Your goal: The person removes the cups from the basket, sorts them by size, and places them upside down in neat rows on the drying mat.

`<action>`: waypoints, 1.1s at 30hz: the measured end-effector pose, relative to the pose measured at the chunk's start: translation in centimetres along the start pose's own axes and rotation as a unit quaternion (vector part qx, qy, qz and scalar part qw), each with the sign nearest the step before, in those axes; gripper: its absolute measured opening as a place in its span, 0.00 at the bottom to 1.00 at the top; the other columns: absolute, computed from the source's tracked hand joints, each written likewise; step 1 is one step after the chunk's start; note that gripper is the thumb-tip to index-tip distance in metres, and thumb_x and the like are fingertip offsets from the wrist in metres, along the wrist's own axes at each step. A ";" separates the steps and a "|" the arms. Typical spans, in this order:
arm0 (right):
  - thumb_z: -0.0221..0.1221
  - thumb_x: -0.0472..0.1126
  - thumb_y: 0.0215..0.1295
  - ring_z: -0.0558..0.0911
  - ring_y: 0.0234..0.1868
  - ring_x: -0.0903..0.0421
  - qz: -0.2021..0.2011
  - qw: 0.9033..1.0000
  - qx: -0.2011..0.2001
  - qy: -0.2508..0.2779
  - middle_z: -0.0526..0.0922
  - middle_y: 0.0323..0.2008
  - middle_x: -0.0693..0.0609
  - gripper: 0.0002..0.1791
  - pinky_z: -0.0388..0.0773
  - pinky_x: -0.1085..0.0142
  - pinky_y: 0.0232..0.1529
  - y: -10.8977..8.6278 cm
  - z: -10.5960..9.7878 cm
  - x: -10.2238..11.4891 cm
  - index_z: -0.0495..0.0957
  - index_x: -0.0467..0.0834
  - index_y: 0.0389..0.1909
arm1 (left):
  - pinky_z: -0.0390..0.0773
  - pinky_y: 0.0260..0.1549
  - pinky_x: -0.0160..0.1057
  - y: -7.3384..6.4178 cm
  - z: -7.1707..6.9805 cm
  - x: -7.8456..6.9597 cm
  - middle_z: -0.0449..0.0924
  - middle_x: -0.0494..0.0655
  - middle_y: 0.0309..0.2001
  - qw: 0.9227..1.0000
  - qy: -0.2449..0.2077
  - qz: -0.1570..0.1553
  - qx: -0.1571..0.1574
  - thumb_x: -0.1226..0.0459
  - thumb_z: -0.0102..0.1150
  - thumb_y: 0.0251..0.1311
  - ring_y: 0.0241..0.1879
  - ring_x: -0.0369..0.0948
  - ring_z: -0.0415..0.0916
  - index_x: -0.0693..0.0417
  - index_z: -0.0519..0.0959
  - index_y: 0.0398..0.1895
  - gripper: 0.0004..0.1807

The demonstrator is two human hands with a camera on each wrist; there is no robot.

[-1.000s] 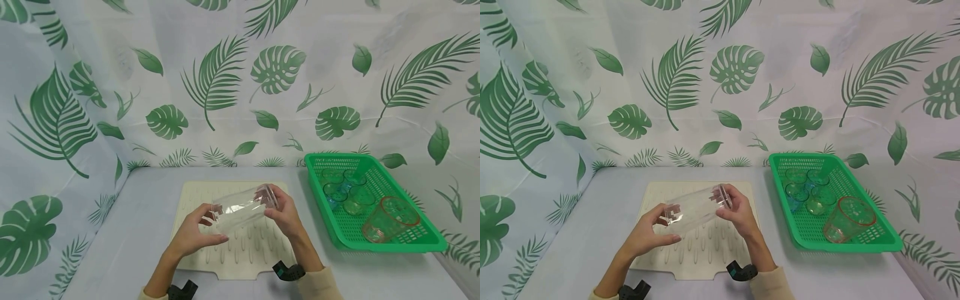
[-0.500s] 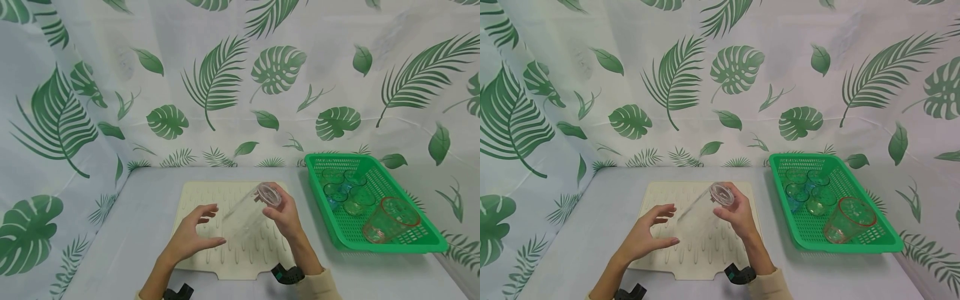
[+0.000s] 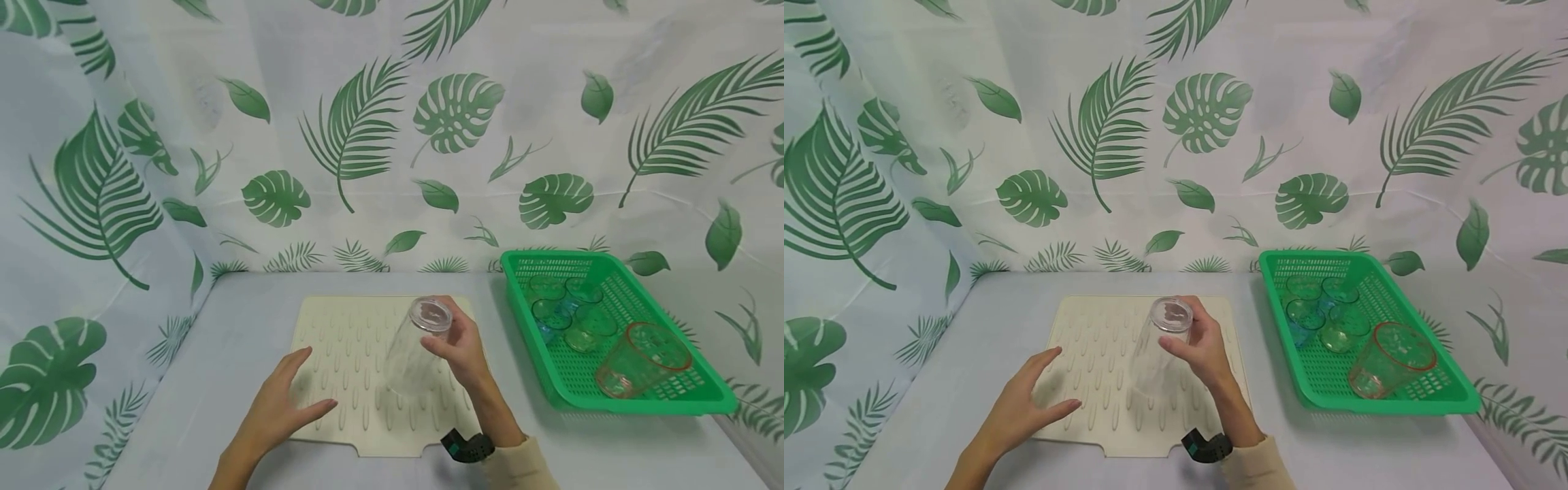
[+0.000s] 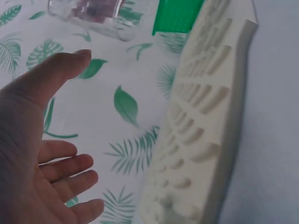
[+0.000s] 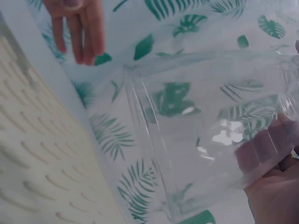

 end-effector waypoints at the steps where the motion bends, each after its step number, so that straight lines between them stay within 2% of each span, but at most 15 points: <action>1: 0.59 0.27 0.51 0.74 0.52 0.58 0.001 1.000 -0.002 -0.006 0.75 0.50 0.50 0.27 0.71 0.68 0.56 0.0 0.0 -0.1 0.68 0.30 0.56 | 0.68 0.61 0.55 -0.2 0.0 0.4 0.62 0.41 0.68 1.000 0.009 -0.003 -0.001 0.33 0.65 0.37 0.68 0.46 0.61 0.45 0.61 0.69 0.54; 4: 0.60 0.25 0.51 0.74 0.53 0.57 0.002 1.000 -0.007 -0.023 0.74 0.51 0.49 0.27 0.72 0.68 0.56 0.1 0.1 -0.5 0.68 0.31 0.56 | 0.66 0.63 0.55 -0.7 0.1 1.5 0.60 0.47 0.69 0.999 0.032 -0.016 0.004 0.35 0.66 0.38 0.69 0.49 0.59 0.52 0.59 0.70 0.56; 7: 0.62 0.25 0.51 0.74 0.54 0.55 0.004 0.999 -0.012 -0.040 0.73 0.51 0.45 0.28 0.71 0.69 0.56 0.2 0.2 -1.0 0.68 0.32 0.56 | 0.64 0.64 0.56 -1.2 0.5 2.7 0.58 0.50 0.71 0.998 0.053 -0.038 0.018 0.35 0.67 0.38 0.70 0.50 0.56 0.55 0.57 0.71 0.58; 11: 0.64 0.25 0.50 0.73 0.55 0.56 0.008 0.998 -0.020 -0.066 0.71 0.52 0.37 0.30 0.70 0.72 0.58 0.7 0.6 -1.3 0.69 0.34 0.58 | 0.61 0.65 0.58 -1.9 1.2 4.3 0.53 0.55 0.73 0.993 0.079 -0.069 0.048 0.32 0.64 0.37 0.72 0.54 0.51 0.58 0.54 0.72 0.63; 14: 0.64 0.24 0.49 0.73 0.55 0.55 0.008 0.996 -0.021 -0.085 0.70 0.53 0.35 0.32 0.69 0.75 0.59 1.3 1.2 -0.8 0.68 0.34 0.59 | 0.58 0.66 0.60 -2.0 1.7 5.2 0.50 0.57 0.73 0.991 0.090 -0.083 0.061 0.30 0.62 0.36 0.72 0.57 0.48 0.60 0.52 0.72 0.65; 17: 0.65 0.25 0.49 0.73 0.55 0.50 0.018 0.994 -0.026 -0.101 0.71 0.54 0.36 0.33 0.70 0.76 0.58 2.0 1.7 -0.5 0.68 0.34 0.59 | 0.55 0.68 0.59 -2.0 2.0 5.7 0.50 0.58 0.73 0.991 0.096 -0.079 0.058 0.29 0.62 0.34 0.73 0.56 0.47 0.61 0.52 0.72 0.67; 20: 0.66 0.29 0.51 0.73 0.55 0.47 0.042 0.991 -0.032 -0.123 0.72 0.55 0.39 0.33 0.71 0.73 0.59 2.6 2.3 -0.9 0.68 0.36 0.60 | 0.52 0.70 0.58 -2.0 2.2 6.1 0.51 0.59 0.73 0.990 0.110 -0.068 0.052 0.28 0.63 0.31 0.73 0.54 0.48 0.62 0.54 0.71 0.68; 27: 0.67 0.36 0.53 0.72 0.55 0.46 0.080 0.985 -0.012 -0.154 0.72 0.56 0.42 0.34 0.71 0.52 0.59 3.9 4.5 -2.5 0.67 0.39 0.62 | 0.51 0.70 0.58 -2.3 2.5 6.8 0.52 0.62 0.72 0.986 0.144 -0.065 0.055 0.26 0.62 0.28 0.73 0.56 0.48 0.66 0.55 0.70 0.71; 31: 0.68 0.39 0.53 0.72 0.57 0.45 0.103 0.982 -0.004 -0.158 0.72 0.56 0.41 0.35 0.70 0.50 0.61 4.5 5.8 -3.7 0.67 0.41 0.62 | 0.53 0.69 0.59 -2.3 2.4 7.0 0.53 0.64 0.71 0.985 0.150 -0.066 0.053 0.25 0.60 0.27 0.72 0.58 0.48 0.67 0.55 0.70 0.71; 33: 0.69 0.42 0.52 0.73 0.57 0.47 0.111 0.981 -0.007 -0.159 0.73 0.56 0.44 0.35 0.70 0.52 0.62 4.9 6.3 -5.2 0.67 0.45 0.62 | 0.53 0.68 0.59 -2.3 2.4 7.0 0.53 0.64 0.71 0.985 0.150 -0.066 0.051 0.24 0.60 0.27 0.72 0.59 0.48 0.67 0.56 0.69 0.71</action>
Point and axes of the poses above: each hand's wrist, its own y-axis towards the middle knuckle, its own z-axis out of the palm, x = y × z, the point moved 10 cm from there along y, towards the middle knuckle
